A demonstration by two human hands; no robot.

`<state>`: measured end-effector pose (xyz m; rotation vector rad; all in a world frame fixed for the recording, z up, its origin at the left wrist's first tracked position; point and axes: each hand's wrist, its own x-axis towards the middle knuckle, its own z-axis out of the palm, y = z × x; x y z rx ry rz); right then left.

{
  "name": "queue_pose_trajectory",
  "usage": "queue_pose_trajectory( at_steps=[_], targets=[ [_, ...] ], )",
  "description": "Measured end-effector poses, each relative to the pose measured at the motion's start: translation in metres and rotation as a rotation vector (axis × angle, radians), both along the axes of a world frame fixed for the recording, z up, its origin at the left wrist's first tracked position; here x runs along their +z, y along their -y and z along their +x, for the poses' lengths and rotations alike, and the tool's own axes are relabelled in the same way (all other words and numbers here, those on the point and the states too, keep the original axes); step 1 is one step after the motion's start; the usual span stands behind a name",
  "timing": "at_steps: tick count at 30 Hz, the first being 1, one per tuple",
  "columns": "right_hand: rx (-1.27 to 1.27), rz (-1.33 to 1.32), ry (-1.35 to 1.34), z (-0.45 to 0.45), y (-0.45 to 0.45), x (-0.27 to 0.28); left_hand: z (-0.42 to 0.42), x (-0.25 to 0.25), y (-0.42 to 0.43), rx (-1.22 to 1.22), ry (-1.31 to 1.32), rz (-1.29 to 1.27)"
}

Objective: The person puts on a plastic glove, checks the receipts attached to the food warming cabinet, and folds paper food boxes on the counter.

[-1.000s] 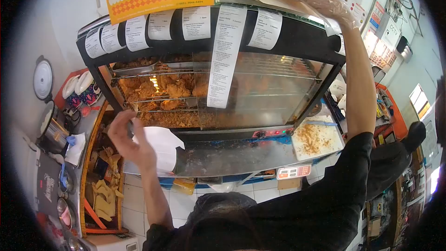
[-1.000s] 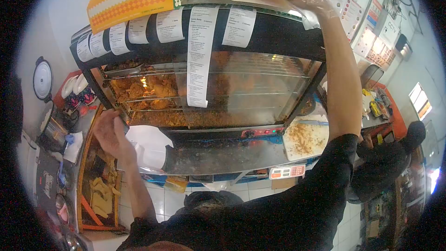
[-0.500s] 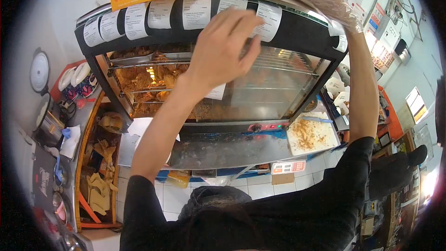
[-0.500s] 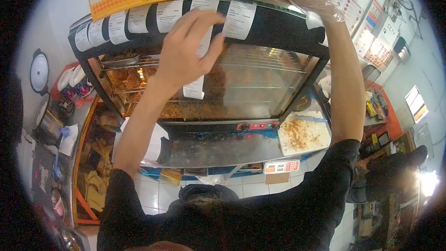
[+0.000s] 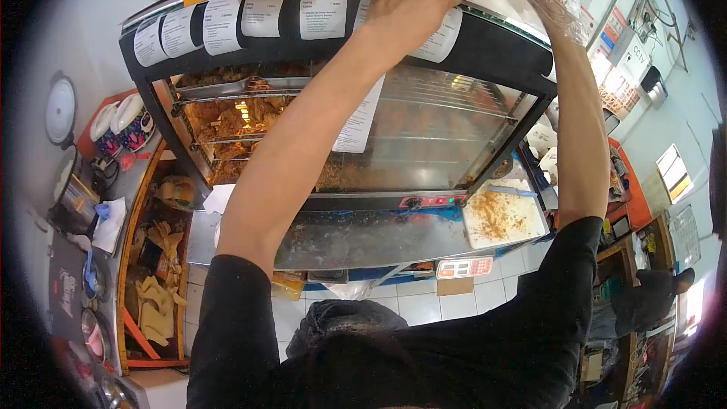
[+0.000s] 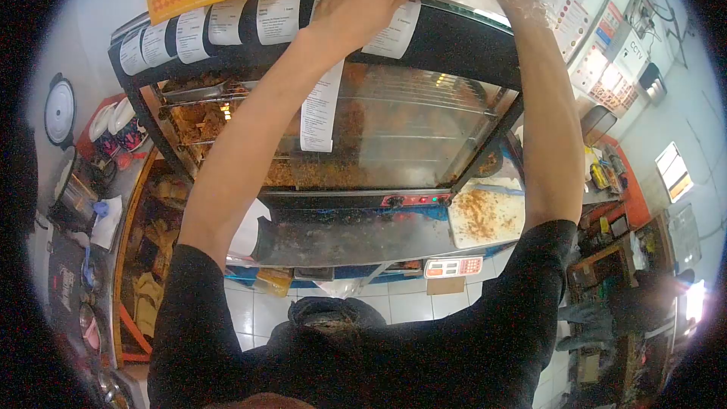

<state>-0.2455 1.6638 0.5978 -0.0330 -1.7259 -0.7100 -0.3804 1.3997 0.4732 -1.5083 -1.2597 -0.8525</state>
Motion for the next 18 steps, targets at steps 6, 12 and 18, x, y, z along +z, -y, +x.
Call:
queue_pose_trajectory(
  at_steps=[6,12,18],
  targets=[
    [-0.047,0.041,-0.128,0.020,0.054,0.028,0.009,0.021,0.015,0.035,0.062,-0.122],
    [-0.436,0.326,-0.067,0.028,0.093,0.024,0.017,0.054,0.003,0.294,0.065,-0.485],
    [-0.208,0.047,-0.098,0.080,0.149,-0.012,0.011,0.058,0.006,0.236,0.124,-0.581]
  ],
)
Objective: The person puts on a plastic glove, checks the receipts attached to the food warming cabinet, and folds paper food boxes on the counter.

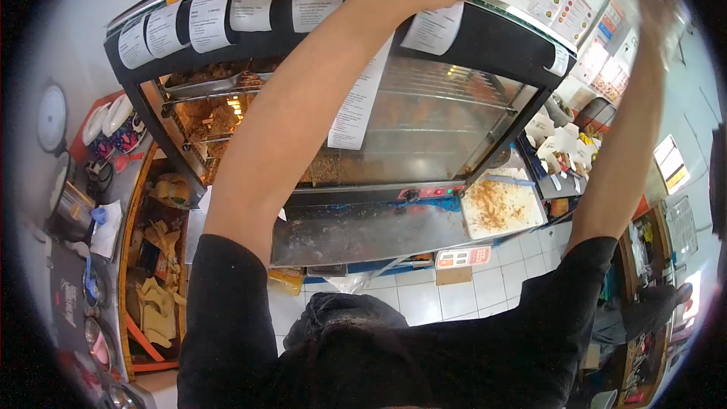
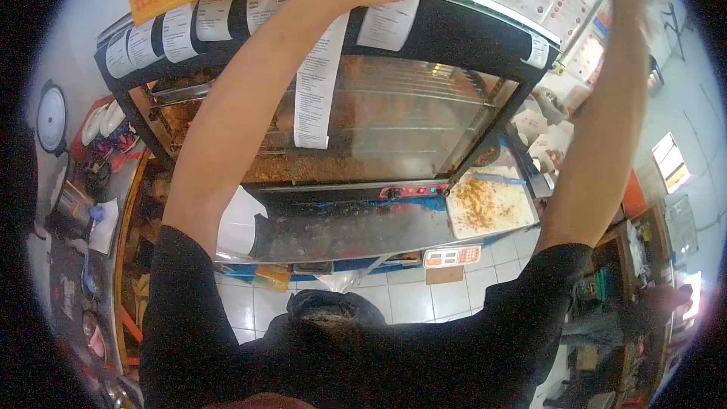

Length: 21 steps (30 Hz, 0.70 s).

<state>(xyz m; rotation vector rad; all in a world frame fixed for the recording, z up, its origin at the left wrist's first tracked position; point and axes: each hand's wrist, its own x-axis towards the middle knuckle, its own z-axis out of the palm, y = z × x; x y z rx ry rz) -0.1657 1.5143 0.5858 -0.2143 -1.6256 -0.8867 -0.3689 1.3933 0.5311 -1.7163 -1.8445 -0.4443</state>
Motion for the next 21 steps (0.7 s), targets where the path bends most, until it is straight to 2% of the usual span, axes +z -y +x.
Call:
queue_pose_trajectory(
  at_steps=[1,3,5,7,9,11,13,15,17,18,20,21],
  targets=[
    [0.044,-0.054,-0.016,0.010,0.010,-0.011,-0.002,-0.010,-0.007,-0.009,0.004,-0.004],
    [0.136,-0.175,-0.060,0.030,0.035,-0.039,-0.013,-0.035,-0.027,-0.175,-0.349,0.556],
    [0.236,-0.325,-0.111,0.048,0.063,-0.075,0.028,-0.036,0.030,-0.307,-0.262,0.310],
    [0.330,-0.508,-0.162,0.061,0.086,-0.115,0.054,-0.088,0.047,-0.728,-0.017,0.667],
    [0.422,-0.721,-0.218,0.071,0.107,-0.163,0.082,-0.147,0.057,-0.854,0.295,0.506],
    [0.571,-0.967,-0.292,0.079,0.124,-0.214,0.107,-0.207,0.067,-0.887,0.898,0.057],
    [0.783,-1.178,-0.381,0.082,0.137,-0.263,0.129,-0.281,0.053,-0.876,1.355,-0.258],
    [0.836,-1.348,-0.485,0.088,0.143,-0.306,0.152,-0.366,0.063,-0.757,1.678,-0.669],
    [0.834,-1.481,-0.562,0.093,0.148,-0.338,0.155,-0.395,0.092,-0.791,1.879,-1.032],
    [0.831,-1.545,-0.596,0.095,0.149,-0.353,0.157,-0.415,0.105,-0.788,1.883,-1.065],
    [0.825,-1.666,-0.662,0.099,0.152,-0.382,0.156,-0.451,0.127,-0.573,1.985,-0.893],
    [0.822,-1.725,-0.687,0.100,0.152,-0.395,0.150,-0.464,0.133,-0.564,1.988,-0.919]
  ],
)
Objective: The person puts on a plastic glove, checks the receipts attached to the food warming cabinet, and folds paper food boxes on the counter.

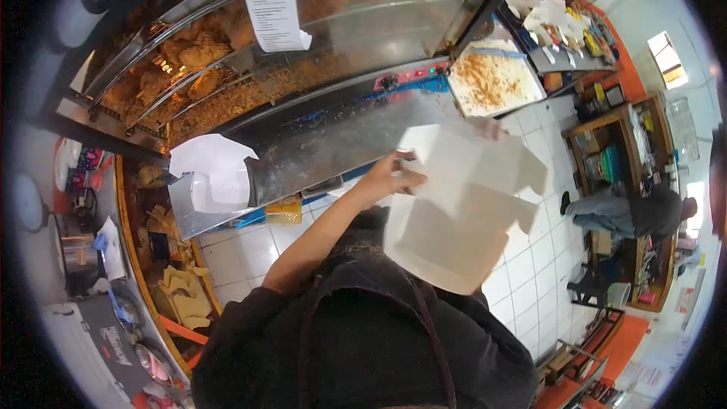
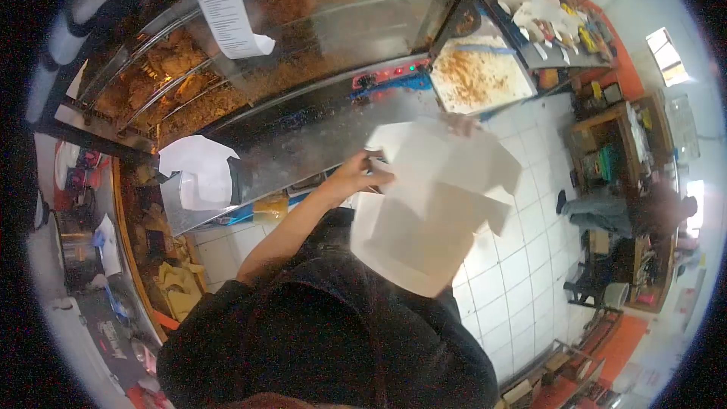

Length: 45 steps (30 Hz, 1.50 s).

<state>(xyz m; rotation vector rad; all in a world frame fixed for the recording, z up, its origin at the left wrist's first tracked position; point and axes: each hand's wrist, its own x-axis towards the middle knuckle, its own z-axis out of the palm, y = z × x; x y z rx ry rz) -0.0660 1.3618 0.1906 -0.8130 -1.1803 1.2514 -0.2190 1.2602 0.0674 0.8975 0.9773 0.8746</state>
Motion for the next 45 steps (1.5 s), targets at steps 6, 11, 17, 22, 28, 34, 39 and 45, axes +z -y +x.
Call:
queue_pose_trajectory(
  at_steps=[6,11,17,22,28,34,39,45],
  targets=[
    [0.174,-0.399,-0.107,0.014,-0.003,-0.075,-0.065,-0.059,0.034,0.777,-0.186,0.072],
    [0.505,-0.671,-0.215,0.020,0.010,-0.201,-0.118,-0.093,0.054,0.968,-0.764,0.115],
    [0.338,-0.215,0.456,-0.016,0.046,-0.266,-0.097,-0.104,0.074,1.020,-1.100,0.219],
    [0.313,-0.252,0.523,-0.037,0.048,-0.210,-0.093,-0.103,0.086,1.142,-0.813,-0.008],
    [0.286,-0.300,0.582,-0.030,0.034,-0.250,-0.093,-0.136,0.098,1.085,-0.503,0.092],
    [0.383,-0.863,0.232,-0.018,0.031,-0.207,-0.098,-0.130,0.102,1.049,-0.624,0.060],
    [0.433,-0.823,0.270,-0.011,0.033,-0.205,-0.115,-0.138,0.111,1.002,-0.307,-0.012],
    [0.384,-0.746,0.363,-0.016,0.054,-0.223,-0.124,-0.102,0.109,0.982,0.006,-0.230]
  ],
)
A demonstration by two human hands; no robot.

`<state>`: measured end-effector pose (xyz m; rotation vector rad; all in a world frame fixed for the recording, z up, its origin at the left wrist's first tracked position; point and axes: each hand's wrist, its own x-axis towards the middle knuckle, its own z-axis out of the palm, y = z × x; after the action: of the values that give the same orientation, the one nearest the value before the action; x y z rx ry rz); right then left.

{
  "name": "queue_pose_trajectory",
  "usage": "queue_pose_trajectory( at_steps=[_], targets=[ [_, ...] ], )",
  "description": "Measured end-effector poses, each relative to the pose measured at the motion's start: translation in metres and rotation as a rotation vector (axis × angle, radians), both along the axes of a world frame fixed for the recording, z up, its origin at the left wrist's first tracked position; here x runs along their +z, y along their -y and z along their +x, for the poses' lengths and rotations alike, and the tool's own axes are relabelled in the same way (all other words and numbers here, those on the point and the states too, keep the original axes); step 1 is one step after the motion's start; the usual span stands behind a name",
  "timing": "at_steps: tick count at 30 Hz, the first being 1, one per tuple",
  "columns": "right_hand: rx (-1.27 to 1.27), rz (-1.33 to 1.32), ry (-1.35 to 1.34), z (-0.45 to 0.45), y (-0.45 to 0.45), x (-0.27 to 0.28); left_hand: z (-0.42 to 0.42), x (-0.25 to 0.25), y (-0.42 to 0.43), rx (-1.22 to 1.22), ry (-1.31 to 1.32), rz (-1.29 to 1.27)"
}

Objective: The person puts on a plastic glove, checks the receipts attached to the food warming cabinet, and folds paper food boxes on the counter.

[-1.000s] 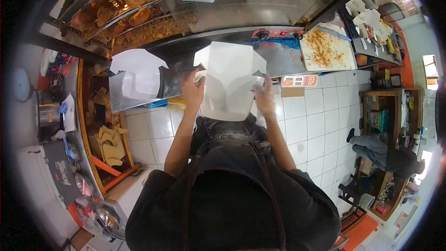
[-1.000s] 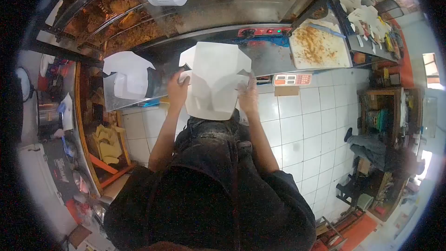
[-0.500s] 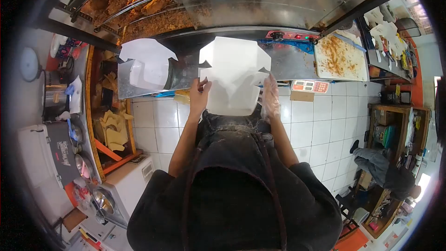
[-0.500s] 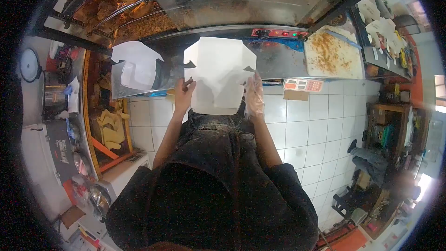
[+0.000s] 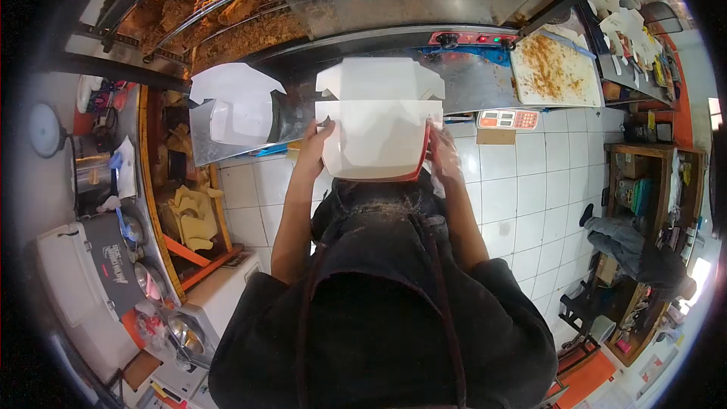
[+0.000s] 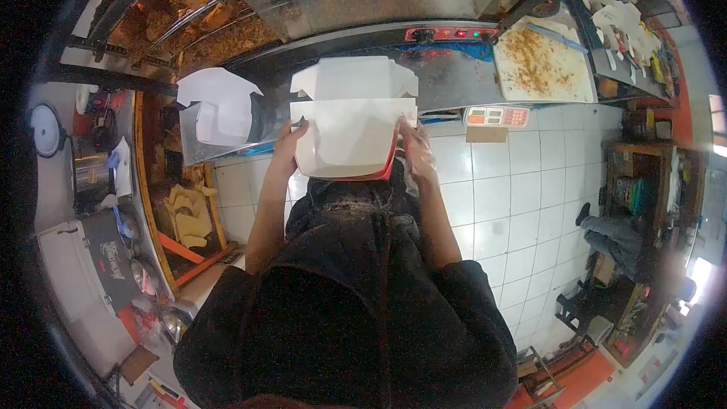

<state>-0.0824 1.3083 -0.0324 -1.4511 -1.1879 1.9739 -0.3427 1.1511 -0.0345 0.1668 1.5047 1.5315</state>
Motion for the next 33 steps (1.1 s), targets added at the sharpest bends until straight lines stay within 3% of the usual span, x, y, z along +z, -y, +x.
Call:
queue_pose_trajectory(
  at_steps=[4,8,10,14,16,19,20,23,28,31,33],
  targets=[
    [0.069,-0.042,-0.119,0.005,0.007,-0.017,-0.015,-0.003,0.008,0.012,0.131,0.094],
    [-0.023,-0.026,-0.062,-0.002,0.018,0.006,-0.015,0.019,0.018,0.096,0.110,0.033],
    [-0.274,0.062,-0.038,0.014,0.022,-0.007,-0.018,0.024,0.027,0.169,0.119,0.193],
    [-0.550,0.101,0.031,0.057,0.006,-0.015,-0.012,0.058,0.040,0.197,0.127,0.251],
    [-0.710,0.138,-0.010,0.062,-0.007,-0.030,-0.017,0.042,0.052,0.183,0.121,0.214],
    [-0.569,0.024,-0.111,0.050,-0.029,-0.034,-0.009,0.048,0.058,0.123,0.050,0.092],
    [-0.463,0.009,-0.110,0.058,-0.036,-0.060,-0.006,0.057,0.056,0.080,-0.024,0.013],
    [-0.507,-0.144,-0.239,0.056,-0.026,-0.052,0.010,0.071,0.048,0.087,-0.040,0.024],
    [-0.571,-0.114,-0.243,0.055,0.008,-0.043,0.010,0.033,0.056,0.028,-0.075,0.020],
    [-0.554,-0.076,-0.244,0.051,0.016,-0.047,0.017,0.056,0.054,0.057,0.001,0.017],
    [-0.278,-0.047,-0.238,0.042,0.030,-0.034,0.014,0.056,0.058,0.061,0.014,0.072]
  ],
)
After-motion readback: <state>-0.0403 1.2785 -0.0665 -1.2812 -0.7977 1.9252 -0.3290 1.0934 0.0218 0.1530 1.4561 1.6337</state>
